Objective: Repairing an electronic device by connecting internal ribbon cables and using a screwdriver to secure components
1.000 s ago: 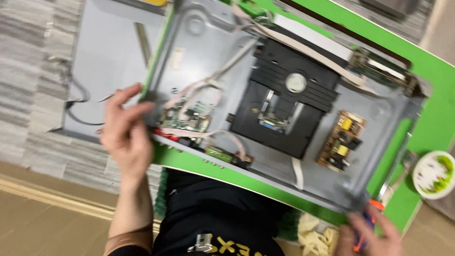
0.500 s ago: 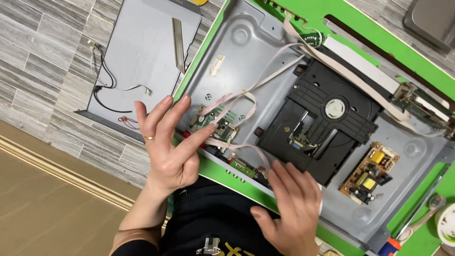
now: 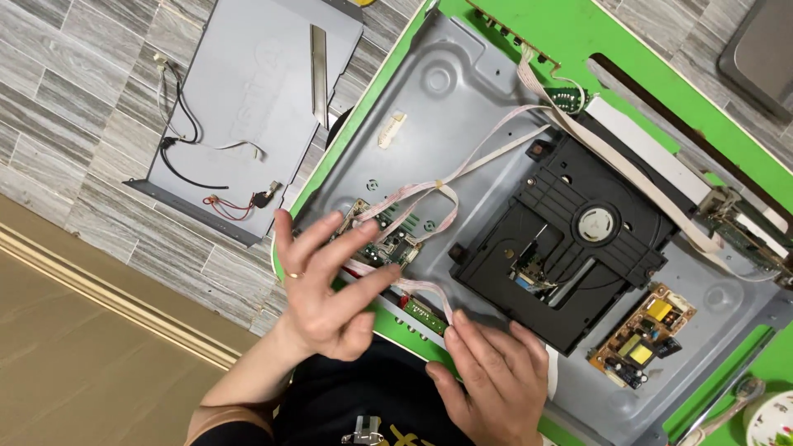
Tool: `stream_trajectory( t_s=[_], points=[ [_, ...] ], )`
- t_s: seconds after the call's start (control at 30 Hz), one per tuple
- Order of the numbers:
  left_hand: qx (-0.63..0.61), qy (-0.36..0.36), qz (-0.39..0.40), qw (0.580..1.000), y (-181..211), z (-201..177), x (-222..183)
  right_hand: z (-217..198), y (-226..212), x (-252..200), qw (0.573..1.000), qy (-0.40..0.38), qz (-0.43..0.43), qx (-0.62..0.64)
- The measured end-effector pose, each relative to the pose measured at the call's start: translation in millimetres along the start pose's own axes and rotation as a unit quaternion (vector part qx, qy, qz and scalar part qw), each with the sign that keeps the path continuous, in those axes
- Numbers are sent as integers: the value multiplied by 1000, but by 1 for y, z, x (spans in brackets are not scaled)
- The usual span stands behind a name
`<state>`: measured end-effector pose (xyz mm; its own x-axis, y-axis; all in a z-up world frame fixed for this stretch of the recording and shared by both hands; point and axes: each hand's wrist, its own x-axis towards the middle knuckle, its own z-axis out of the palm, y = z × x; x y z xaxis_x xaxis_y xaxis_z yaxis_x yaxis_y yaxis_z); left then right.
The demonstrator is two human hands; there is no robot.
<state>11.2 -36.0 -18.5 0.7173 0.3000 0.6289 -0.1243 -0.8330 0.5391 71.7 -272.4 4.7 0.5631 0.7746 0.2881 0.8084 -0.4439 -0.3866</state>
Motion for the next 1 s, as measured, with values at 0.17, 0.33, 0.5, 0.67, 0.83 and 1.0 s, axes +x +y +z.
stream_trajectory(
  t_s=[0.17,0.33,0.5,0.67,0.83,1.0],
  points=[
    [1,76,-56,996,-22,-12,-9,1,-3,-5,999,-11,47,0],
    [-208,368,-214,881,-55,-57,-1,7,-3,-13,995,-48,91,0],
    [-169,507,-327,779,-139,-88,-33,-3,10,-19,999,-11,-44,16],
    [-138,497,-482,708,-235,-51,-158,-11,1,-20,999,-32,-27,-18],
    [-183,516,-567,615,-245,-5,-241,-8,-16,-23,975,-51,205,64],
    [-102,146,-721,670,-207,30,-248,-1,-8,-26,982,-36,176,61]
  ],
)
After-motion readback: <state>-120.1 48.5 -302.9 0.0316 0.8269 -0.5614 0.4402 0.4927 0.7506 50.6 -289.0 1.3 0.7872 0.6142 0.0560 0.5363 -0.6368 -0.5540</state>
